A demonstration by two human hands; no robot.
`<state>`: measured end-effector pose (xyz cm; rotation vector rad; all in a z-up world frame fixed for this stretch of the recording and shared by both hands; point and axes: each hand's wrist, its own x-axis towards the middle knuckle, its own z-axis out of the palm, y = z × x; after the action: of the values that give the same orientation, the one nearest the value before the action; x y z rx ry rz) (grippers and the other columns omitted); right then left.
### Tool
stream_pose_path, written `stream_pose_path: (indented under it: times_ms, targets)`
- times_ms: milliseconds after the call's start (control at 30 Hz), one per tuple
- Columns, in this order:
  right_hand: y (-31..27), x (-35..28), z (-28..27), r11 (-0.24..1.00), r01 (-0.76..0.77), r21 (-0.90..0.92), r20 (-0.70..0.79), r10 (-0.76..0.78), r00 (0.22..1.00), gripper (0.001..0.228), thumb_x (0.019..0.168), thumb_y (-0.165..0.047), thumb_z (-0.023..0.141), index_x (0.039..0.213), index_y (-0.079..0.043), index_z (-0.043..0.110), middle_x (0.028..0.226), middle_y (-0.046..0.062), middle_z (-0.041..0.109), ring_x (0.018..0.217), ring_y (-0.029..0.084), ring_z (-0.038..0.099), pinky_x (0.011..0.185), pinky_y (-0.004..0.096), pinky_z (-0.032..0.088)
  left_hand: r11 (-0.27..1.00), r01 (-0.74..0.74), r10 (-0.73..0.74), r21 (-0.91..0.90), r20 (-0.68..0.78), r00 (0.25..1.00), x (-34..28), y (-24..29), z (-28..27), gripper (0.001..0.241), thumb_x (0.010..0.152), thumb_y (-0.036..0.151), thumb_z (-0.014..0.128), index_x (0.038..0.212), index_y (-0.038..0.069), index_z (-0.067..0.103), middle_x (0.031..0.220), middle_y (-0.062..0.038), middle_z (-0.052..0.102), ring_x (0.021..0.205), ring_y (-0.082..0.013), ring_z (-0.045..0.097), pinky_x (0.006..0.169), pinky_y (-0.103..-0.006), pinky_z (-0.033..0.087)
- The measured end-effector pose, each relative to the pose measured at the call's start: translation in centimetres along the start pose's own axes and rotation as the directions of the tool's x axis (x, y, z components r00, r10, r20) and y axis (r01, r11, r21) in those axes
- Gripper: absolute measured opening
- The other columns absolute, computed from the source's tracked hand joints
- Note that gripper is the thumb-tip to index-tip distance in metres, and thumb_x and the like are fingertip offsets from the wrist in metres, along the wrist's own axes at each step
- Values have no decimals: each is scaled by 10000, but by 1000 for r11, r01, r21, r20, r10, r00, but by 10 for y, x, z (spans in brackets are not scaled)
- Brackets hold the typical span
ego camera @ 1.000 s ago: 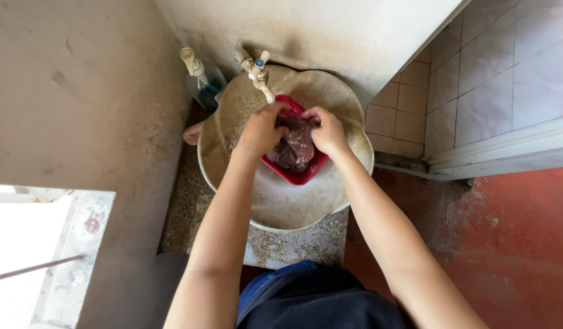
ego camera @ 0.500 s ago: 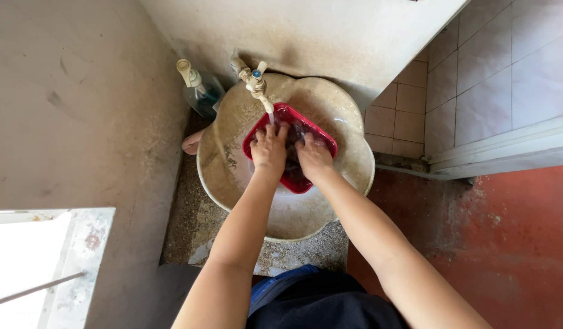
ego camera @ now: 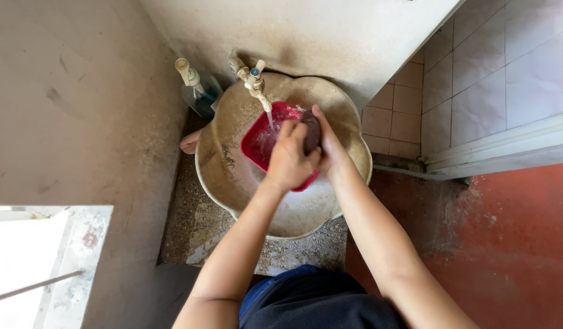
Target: Washing a cloth in a sink and then using it to wipe down a treadmill.
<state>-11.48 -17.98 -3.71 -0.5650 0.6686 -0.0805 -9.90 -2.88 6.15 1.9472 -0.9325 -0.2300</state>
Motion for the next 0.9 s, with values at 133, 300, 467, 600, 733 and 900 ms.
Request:
stream_pose_path:
  times_ms: [133, 300, 467, 600, 733, 900]
  targets:
    - [-9, -33, 27, 993, -114, 18, 126, 111, 986, 387, 906, -523, 722, 1055, -166, 725, 890, 50, 739, 730, 167, 714, 624, 260, 594, 999, 13, -15, -38, -47, 999, -10, 39, 5, 320, 780, 165, 704, 1039, 52, 554, 1209, -165, 515, 1004, -516, 659, 839, -551, 589]
    - [-2, -19, 28, 554, -636, 536, 502, 397, 769, 250, 934, -422, 728, 931, -241, 556, 789, -172, 493, 742, -67, 476, 575, 63, 214, 990, 131, -115, 60, -215, 970, -3, 21, 25, 620, 783, 708, 718, 865, 113, 566, 877, -138, 670, 840, -417, 731, 720, -495, 582]
    - [7, -63, 82, 995, -2, -95, -239, -21, 971, 559, 933, -553, 639, 1258, -98, 623, 1240, 68, 611, 1188, 172, 549, 975, 304, 402, 932, 317, -277, 174, -219, 936, 22, -9, 15, 488, 928, 681, 527, 900, 228, 704, 772, -98, 747, 854, -376, 750, 760, -526, 597]
    - [15, -56, 79, 754, 254, -606, -265, -493, 829, 701, 940, -634, 601, 1244, -7, 686, 1221, 167, 713, 1229, 263, 631, 1015, 406, 514, 887, 443, -396, 134, -274, 876, 36, -49, 8, 467, 959, 622, 463, 878, 251, 733, 760, -101, 748, 875, -379, 745, 775, -518, 600]
    - [20, -41, 48, 546, 509, -665, 33, -660, 751, 490, 945, -515, 751, 1102, -83, 583, 1085, 111, 627, 1134, 234, 557, 1025, 412, 423, 803, 577, -561, 148, -136, 816, 40, -65, -3, 608, 993, 697, 333, 1159, 274, 737, 1005, -167, 773, 1082, -404, 713, 929, -548, 565]
    - [0, -56, 38, -349, 139, -927, 310, -500, 809, 475, 843, -81, 791, 1188, -114, 466, 1227, 135, 374, 1228, 450, 498, 813, 538, 622, 913, 329, -299, 242, -154, 942, 30, -78, 19, 339, 1007, 223, 583, 1266, 72, 426, 1252, -238, 494, 1080, -543, 641, 892, -583, 590]
